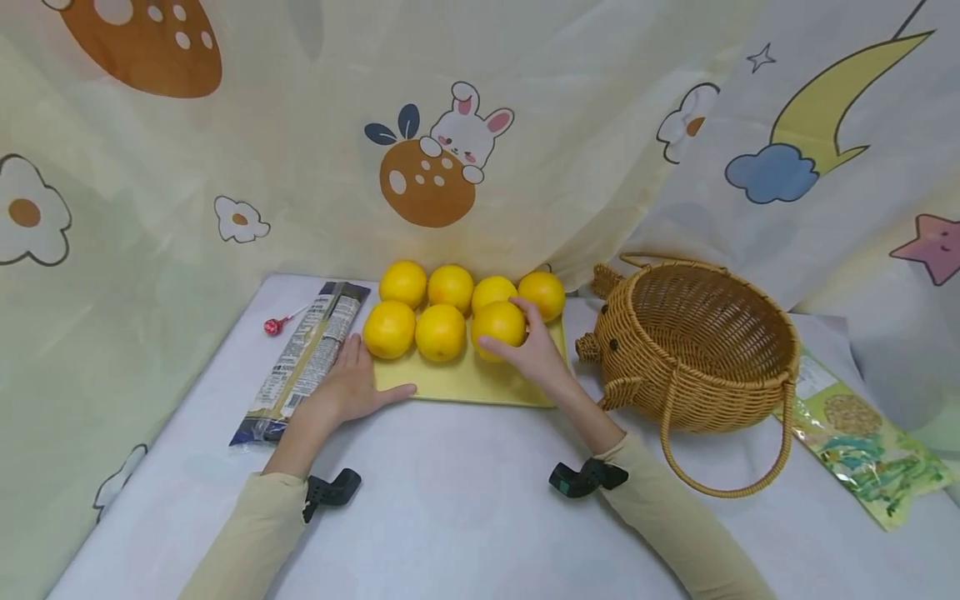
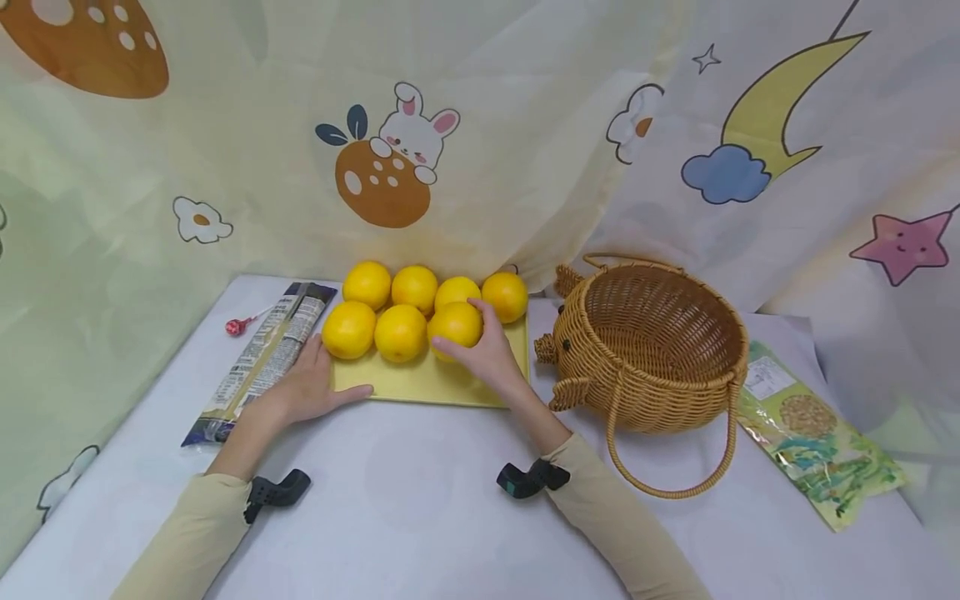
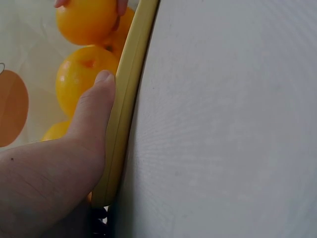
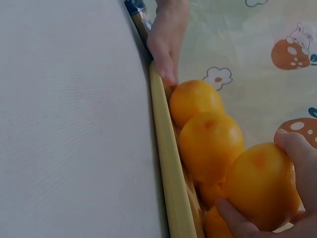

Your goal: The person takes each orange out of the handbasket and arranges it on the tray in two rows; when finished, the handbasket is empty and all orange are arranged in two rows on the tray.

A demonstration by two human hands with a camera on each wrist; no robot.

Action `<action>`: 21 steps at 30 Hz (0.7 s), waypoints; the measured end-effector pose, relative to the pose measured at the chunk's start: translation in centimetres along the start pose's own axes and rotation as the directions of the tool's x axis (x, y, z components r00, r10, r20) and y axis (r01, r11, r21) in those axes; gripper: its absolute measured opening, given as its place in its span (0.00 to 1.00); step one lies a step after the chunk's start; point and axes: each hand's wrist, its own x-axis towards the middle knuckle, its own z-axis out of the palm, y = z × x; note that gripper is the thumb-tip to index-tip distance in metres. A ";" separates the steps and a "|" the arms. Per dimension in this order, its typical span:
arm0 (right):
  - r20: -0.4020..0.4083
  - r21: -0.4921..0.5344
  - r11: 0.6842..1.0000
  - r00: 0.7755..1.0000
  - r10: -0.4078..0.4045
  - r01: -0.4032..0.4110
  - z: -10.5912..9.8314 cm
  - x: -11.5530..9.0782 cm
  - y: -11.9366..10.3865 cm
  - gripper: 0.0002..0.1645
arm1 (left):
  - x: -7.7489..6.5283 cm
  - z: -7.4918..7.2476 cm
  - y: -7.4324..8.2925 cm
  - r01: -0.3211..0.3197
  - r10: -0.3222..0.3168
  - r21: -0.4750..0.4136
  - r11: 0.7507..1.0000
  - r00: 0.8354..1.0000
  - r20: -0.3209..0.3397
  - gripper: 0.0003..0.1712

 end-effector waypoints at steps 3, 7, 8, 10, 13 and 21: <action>0.005 -0.034 0.999 1.000 -0.009 0.009 0.2 0.0 0.3 0.56 | 0.0 0.1 0.0 0.003 -0.003 0.001 1.000 1.000 0.004 0.78; -0.007 -0.061 0.998 1.000 -0.010 0.010 0.5 0.2 0.9 0.56 | 0.0 0.1 0.0 0.006 -0.006 0.000 1.000 1.000 0.004 0.78; -0.011 -0.065 0.998 1.000 -0.010 0.009 0.6 0.3 1.0 0.56 | 0.0 0.1 0.0 0.005 -0.005 -0.001 1.000 1.000 0.003 0.78; -0.025 -0.080 0.997 1.000 -0.002 0.000 0.7 0.5 1.1 0.56 | 0.0 0.1 0.0 0.001 -0.001 -0.005 1.000 1.000 0.005 0.78; -0.036 -0.104 0.995 0.999 0.002 -0.006 1.0 0.7 1.1 0.56 | 0.1 0.1 0.1 0.001 -0.001 -0.005 1.000 1.000 0.005 0.78; -0.034 -0.134 0.991 0.999 -0.004 -0.001 1.6 1.3 1.3 0.58 | 0.2 0.1 0.0 0.004 -0.004 -0.001 1.000 1.000 0.003 0.77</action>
